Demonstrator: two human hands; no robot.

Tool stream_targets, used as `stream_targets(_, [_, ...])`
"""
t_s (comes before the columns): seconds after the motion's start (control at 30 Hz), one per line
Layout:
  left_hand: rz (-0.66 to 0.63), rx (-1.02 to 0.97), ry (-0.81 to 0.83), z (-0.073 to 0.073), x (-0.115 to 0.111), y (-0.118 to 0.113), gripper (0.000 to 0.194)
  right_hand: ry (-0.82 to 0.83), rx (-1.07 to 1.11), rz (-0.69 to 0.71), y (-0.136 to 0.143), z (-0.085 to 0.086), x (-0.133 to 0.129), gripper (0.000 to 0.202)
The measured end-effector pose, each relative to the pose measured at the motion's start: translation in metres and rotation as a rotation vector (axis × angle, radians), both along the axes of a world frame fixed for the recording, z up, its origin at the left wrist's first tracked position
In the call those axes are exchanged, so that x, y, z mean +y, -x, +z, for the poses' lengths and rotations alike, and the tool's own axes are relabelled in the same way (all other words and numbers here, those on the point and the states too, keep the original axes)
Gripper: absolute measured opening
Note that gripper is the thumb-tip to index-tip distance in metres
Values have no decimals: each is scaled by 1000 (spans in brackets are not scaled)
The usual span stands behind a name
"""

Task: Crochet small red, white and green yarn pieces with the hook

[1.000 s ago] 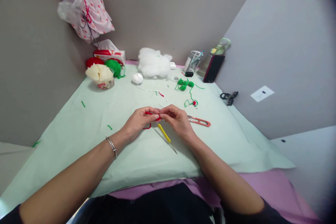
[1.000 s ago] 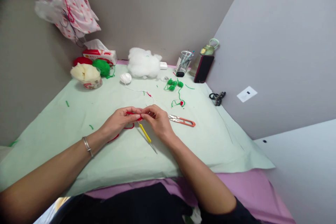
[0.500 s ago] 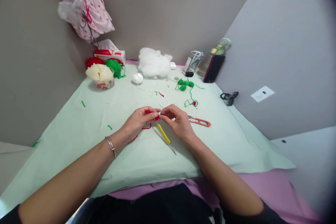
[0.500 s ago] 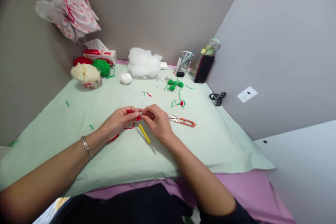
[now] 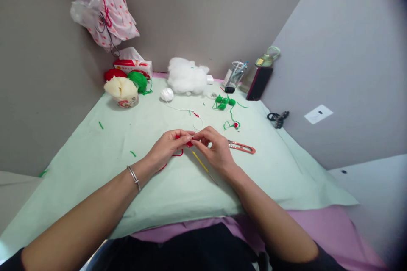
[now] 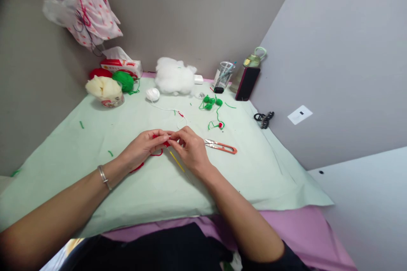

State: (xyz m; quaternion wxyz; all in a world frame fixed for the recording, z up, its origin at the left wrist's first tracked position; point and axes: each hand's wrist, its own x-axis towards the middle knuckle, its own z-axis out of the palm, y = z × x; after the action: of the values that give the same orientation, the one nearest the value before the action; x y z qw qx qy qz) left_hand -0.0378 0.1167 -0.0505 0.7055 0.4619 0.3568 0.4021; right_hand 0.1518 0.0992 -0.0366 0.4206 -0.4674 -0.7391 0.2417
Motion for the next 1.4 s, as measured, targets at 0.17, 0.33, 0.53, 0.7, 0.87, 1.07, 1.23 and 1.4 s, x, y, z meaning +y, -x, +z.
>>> stream_targets(0.17, [-17, -2, 13, 0, 0, 0, 25, 25, -28, -8, 0, 2, -1, 10])
stream_targets(0.33, [-52, 18, 52, 4, -1, -1, 26, 49, -47, -26, 2, 3, -1, 11])
stream_targets(0.53, [-34, 47, 56, 4, 0, -1, 27, 55, -59, -36, 1, 1, 0, 10])
stream_targets(0.7, [-7, 82, 28, 4, -1, 0, 27, 48, -65, -13, 0, 3, -3, 12])
stream_targets(0.87, [-19, 77, 7, 7, -2, 0, 29, 44, -52, 0, -1, 3, -3, 9])
stream_targets(1.07, [0, 120, 24, 6, -1, 1, 27, 75, -23, 4, -1, 5, -3, 14])
stream_targets(1.23, [-12, 140, 75, 9, -1, 1, 32, 104, 13, -59, 0, 9, -4, 15])
stream_targets(1.4, [23, 156, 53, 13, 0, 1, 32, 143, 21, -93, 1, 8, -3, 10])
